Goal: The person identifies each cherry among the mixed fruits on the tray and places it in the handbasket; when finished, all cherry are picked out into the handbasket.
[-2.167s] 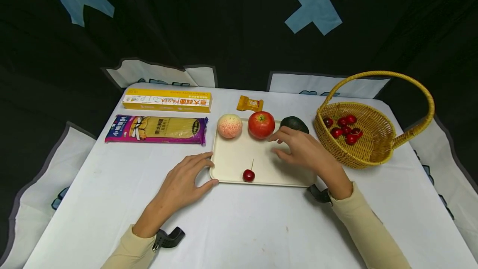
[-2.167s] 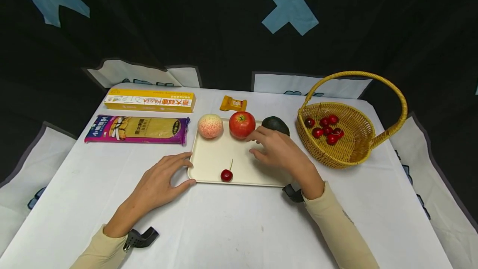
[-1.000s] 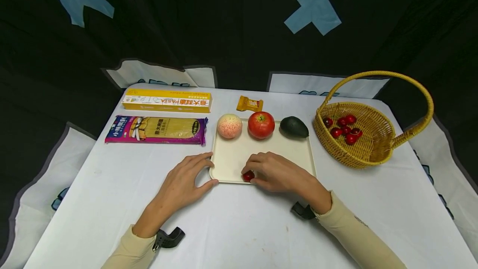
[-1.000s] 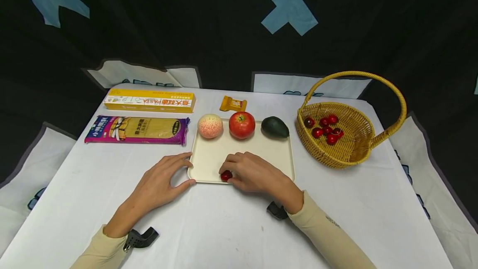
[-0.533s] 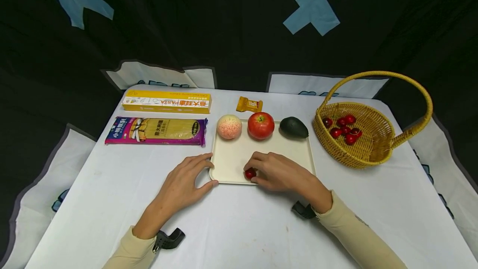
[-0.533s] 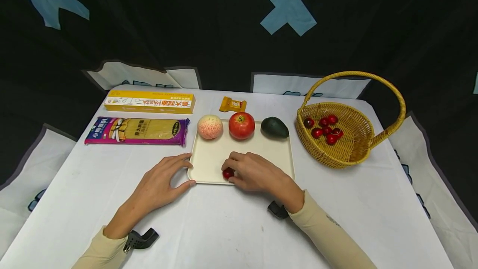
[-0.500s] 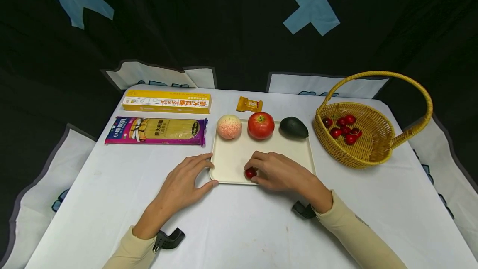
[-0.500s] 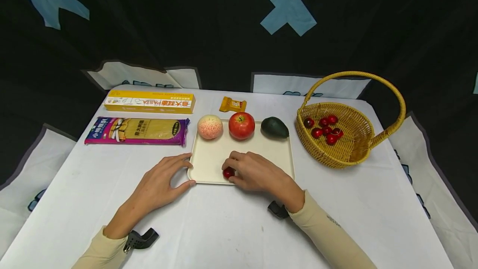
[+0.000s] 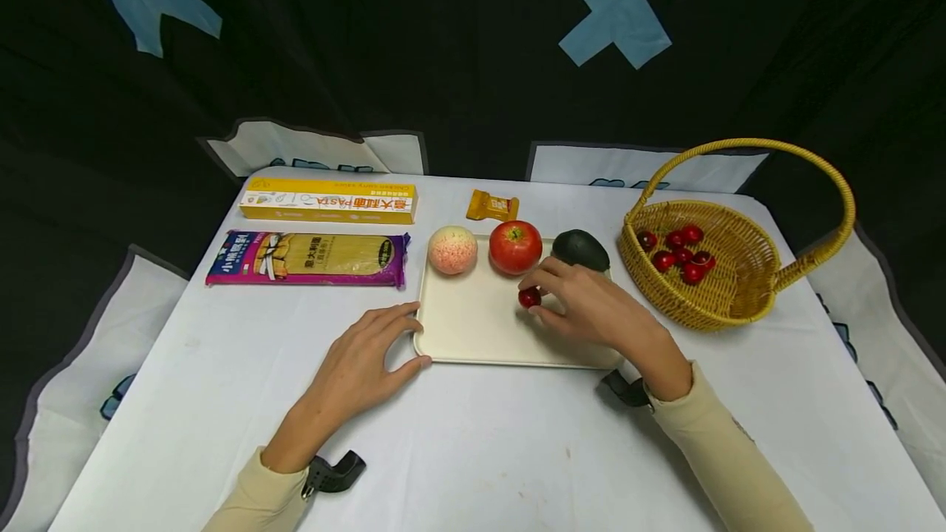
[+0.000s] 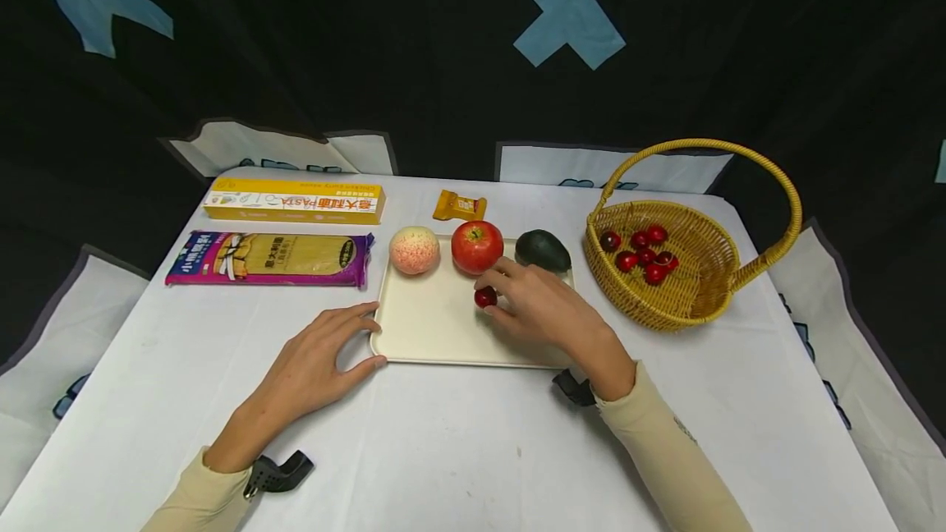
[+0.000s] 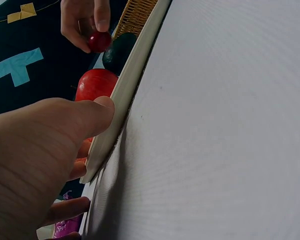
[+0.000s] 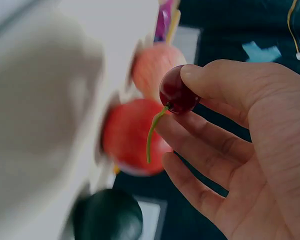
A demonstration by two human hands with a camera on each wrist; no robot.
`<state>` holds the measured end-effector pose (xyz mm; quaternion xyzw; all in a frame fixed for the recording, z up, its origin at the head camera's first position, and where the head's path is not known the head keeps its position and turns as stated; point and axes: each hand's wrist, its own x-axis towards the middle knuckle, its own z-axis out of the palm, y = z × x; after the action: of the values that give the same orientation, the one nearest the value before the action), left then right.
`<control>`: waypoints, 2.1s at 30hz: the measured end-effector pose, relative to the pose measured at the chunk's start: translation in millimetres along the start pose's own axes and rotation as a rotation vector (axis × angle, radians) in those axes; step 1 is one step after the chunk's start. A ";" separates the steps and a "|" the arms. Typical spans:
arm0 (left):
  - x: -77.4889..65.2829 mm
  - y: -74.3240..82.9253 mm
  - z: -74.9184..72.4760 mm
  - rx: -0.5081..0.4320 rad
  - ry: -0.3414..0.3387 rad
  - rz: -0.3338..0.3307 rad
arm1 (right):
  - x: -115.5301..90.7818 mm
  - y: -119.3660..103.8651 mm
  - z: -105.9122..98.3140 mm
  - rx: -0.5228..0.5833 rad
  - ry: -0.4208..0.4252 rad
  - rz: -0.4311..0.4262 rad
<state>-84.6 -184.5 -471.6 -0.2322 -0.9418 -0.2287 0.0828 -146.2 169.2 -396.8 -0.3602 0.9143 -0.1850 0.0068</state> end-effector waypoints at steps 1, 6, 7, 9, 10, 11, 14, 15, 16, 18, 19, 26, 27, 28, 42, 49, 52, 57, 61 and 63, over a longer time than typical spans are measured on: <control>0.0 -0.1 0.1 0.001 0.002 0.000 | -0.9 2.6 -4.0 -0.006 0.012 0.013; -0.3 0.4 0.3 -0.001 0.005 -0.003 | -7.2 15.9 -22.4 -0.034 0.073 0.082; -0.3 0.3 0.4 -0.002 0.004 -0.003 | -8.6 18.7 -25.6 -0.035 0.085 0.099; -0.2 0.2 0.4 -0.002 0.002 -0.003 | -12.0 23.6 -32.0 -0.038 0.105 0.132; -0.2 0.2 0.4 0.000 0.001 -0.002 | -13.8 26.0 -35.0 -0.040 0.115 0.148; -0.1 0.1 0.5 0.001 0.001 -0.001 | -15.6 28.3 -38.0 -0.043 0.124 0.159; 0.1 0.0 0.3 0.004 0.002 0.006 | -21.5 34.9 -46.8 -0.046 0.150 0.194; 0.1 -0.1 0.3 0.006 0.003 0.007 | -23.4 36.9 -49.7 -0.046 0.158 0.203; 0.2 -0.2 0.3 0.008 0.002 0.008 | -25.5 39.1 -52.5 -0.044 0.167 0.210; 0.6 -0.2 0.3 0.008 0.002 0.009 | -29.5 43.2 -57.9 -0.036 0.181 0.222; 0.8 -0.2 0.4 0.008 -0.002 0.009 | -31.2 45.1 -60.5 -0.032 0.187 0.233; 0.8 -0.2 1.0 0.008 -0.004 0.005 | -41.5 63.2 -74.5 -0.023 0.202 0.337; 0.7 -0.5 1.3 0.008 -0.003 0.005 | -42.7 66.3 -75.2 -0.022 0.201 0.354; 0.6 -0.6 1.5 0.010 0.000 0.007 | -43.9 69.5 -75.7 -0.019 0.198 0.367; 0.3 -0.6 -0.2 0.004 -0.014 -0.004 | -55.6 113.5 -71.4 0.047 0.175 0.491; 0.6 -0.3 -0.6 0.004 -0.020 -0.013 | -58.0 130.2 -66.2 0.051 0.138 0.533; 0.8 -0.6 -0.5 0.004 -0.022 -0.014 | -59.8 136.9 -63.2 0.058 0.122 0.544; 0.8 -0.7 0.0 0.003 -0.020 -0.011 | -64.8 144.4 -61.0 0.062 0.089 0.584; 0.5 -0.1 -0.3 0.002 -0.013 -0.008 | -69.5 149.7 -60.5 0.061 0.062 0.621; 0.3 0.1 -0.6 0.001 -0.012 -0.007 | -71.1 151.6 -60.1 0.066 0.055 0.636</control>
<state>-84.7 -184.6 -470.9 -0.2300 -0.9432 -0.2271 0.0766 -201.8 338.1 -401.4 -0.0510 0.9744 -0.2127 0.0514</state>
